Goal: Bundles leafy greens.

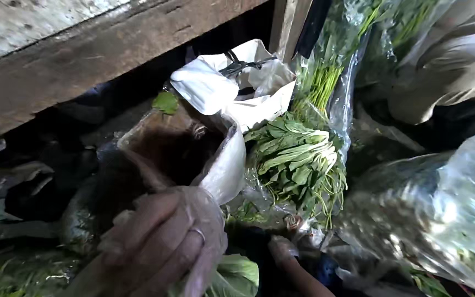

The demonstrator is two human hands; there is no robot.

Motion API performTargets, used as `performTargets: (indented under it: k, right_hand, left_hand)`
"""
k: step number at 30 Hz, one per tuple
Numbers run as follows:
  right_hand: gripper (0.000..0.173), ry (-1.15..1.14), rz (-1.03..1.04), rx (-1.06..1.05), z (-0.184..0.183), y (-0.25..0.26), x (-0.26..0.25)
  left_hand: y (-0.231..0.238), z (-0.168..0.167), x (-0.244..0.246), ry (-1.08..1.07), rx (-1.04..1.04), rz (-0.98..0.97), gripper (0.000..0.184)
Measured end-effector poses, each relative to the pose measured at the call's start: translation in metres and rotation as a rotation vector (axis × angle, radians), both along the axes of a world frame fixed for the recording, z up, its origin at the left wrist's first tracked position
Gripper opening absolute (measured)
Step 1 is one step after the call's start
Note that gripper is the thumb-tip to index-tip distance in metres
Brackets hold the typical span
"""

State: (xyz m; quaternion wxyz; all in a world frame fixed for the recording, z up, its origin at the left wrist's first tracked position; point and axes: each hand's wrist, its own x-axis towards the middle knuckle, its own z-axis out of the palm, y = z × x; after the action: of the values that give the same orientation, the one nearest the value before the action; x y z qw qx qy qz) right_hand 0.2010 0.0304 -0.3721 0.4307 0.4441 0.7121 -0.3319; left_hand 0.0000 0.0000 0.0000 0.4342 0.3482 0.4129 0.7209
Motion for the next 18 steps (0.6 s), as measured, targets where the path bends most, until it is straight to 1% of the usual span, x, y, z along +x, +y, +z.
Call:
performTargets:
  k: [1, 2, 3, 4, 5, 6, 7, 8, 9, 10, 11, 12, 13, 14, 16, 18]
  right_hand:
    - [0.042, -0.032, 0.019, -0.056, 0.009, 0.008, -0.008]
    - [0.044, -0.044, 0.052, -0.110, 0.019, 0.018, -0.017]
    - [0.046, -0.052, 0.111, -0.168, 0.034, 0.029, -0.028]
    - [0.046, -0.049, 0.222, -0.235, 0.055, 0.042, -0.038]
    - [0.045, -0.041, 0.342, -0.294, 0.081, 0.056, -0.048]
    - [0.043, -0.006, 0.452, -0.340, 0.109, 0.069, -0.057]
    - [0.039, 0.067, 0.567, -0.376, 0.138, 0.080, -0.062]
    - [0.036, 0.168, 0.645, -0.388, 0.169, 0.092, -0.065]
    - [0.035, 0.269, 0.656, -0.360, 0.206, 0.104, -0.064]
    - [0.034, 0.395, 0.610, -0.288, 0.245, 0.116, -0.059]
    - [0.030, 0.560, 0.506, -0.166, 0.282, 0.129, -0.048]
    - [0.027, 0.748, 0.404, -0.007, 0.313, 0.139, -0.036]
    - [0.024, 0.946, 0.344, 0.180, 0.334, 0.148, -0.024]
    - [0.025, 1.086, 0.337, 0.398, 0.350, 0.156, -0.016]
    - [0.030, 1.219, 0.382, 0.873, 0.374, 0.169, -0.013]
    - [0.027, 1.294, 0.272, 1.242, 0.388, 0.173, -0.034]
  left_hand:
    - [0.001, -0.013, -0.005, -0.247, 0.158, -0.147, 0.023]
    - [0.003, -0.026, -0.014, -0.379, 0.277, -0.327, 0.023]
    - [0.011, -0.041, -0.026, -0.491, 0.390, -0.556, 0.026]
    - [0.021, -0.052, -0.037, -0.564, 0.469, -0.787, 0.027]
    - [0.030, -0.058, -0.043, -0.586, 0.520, -0.961, 0.026]
    - [0.035, -0.060, -0.046, -0.599, 0.549, -1.061, 0.026]
    - [0.035, -0.063, -0.049, -0.603, 0.568, -1.111, 0.025]
    - [0.031, -0.063, -0.051, -0.606, 0.572, -1.125, 0.022]
    - [0.028, -0.062, -0.052, -0.603, 0.570, -1.123, 0.021]
    - [0.025, -0.060, -0.053, -0.596, 0.575, -1.116, 0.022]
    - [0.023, -0.058, -0.052, -0.596, 0.580, -1.121, 0.024]
    - [0.022, -0.056, -0.051, -0.586, 0.592, -1.131, 0.026]
    - [0.022, -0.054, -0.047, -0.558, 0.600, -1.116, 0.029]
    - [0.021, -0.050, -0.040, -0.549, 0.597, -1.069, 0.032]
    - [0.014, -0.047, -0.025, -0.551, 0.553, -0.933, 0.028]
    - [0.001, -0.049, -0.009, -0.561, 0.506, -0.714, 0.025]
